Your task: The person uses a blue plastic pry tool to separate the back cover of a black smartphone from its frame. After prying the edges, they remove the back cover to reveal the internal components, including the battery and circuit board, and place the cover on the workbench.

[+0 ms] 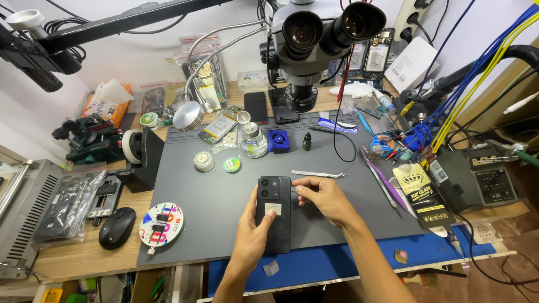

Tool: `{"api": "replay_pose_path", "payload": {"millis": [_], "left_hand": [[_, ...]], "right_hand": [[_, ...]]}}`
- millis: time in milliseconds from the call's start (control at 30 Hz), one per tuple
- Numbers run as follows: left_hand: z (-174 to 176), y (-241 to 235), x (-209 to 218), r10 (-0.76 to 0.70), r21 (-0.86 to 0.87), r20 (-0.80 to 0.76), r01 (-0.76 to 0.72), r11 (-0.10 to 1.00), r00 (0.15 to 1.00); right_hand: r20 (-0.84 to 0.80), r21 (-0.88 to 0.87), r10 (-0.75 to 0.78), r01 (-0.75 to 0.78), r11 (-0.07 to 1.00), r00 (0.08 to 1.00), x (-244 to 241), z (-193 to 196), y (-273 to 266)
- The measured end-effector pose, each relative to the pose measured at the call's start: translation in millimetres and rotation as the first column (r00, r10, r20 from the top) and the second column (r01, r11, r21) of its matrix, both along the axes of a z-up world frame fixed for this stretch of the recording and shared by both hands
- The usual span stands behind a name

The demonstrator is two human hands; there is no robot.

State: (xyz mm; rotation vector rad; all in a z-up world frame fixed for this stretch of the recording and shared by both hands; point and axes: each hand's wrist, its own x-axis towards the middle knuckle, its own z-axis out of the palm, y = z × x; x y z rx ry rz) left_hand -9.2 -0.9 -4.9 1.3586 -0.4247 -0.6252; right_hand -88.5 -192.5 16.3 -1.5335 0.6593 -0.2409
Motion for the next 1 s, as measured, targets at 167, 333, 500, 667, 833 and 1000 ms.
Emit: {"api": "replay_pose_path", "payload": {"millis": [167, 333, 500, 667, 833, 1000], "left_hand": [[-2, -2, 5, -0.006, 0.004, -0.046, 0.006, 1.000, 0.999], [2, 0, 5, -0.004, 0.023, -0.089, 0.006, 1.000, 0.996], [9, 5, 10, 0.026, 0.013, -0.125, -0.025, 1.000, 0.992], [14, 13, 16, 0.102, 0.074, -0.273, -0.084, 0.994, 0.957], [24, 22, 19, 0.052, 0.103, -0.303, -0.022, 0.994, 0.952], [33, 27, 20, -0.193, 0.079, -0.252, 0.219, 0.972, 0.948]], "right_hand": [[-0.036, 0.036, 0.000, 0.001, 0.999, 0.999, 2, 6, -1], [-0.049, 0.008, 0.048, -0.047, 0.999, 0.998, 4, 8, -4], [-0.133, -0.095, 0.112, -0.125, 0.988, 0.985, -2, 16, -10], [-0.302, -0.554, -0.037, -0.144, 0.820, 0.952, -12, -8, -20], [0.001, -0.661, -0.165, 0.124, 0.740, 0.986, -15, -14, -12], [0.150, 0.144, 0.192, -0.214, 0.966, 0.970, -13, 23, 24]]}}
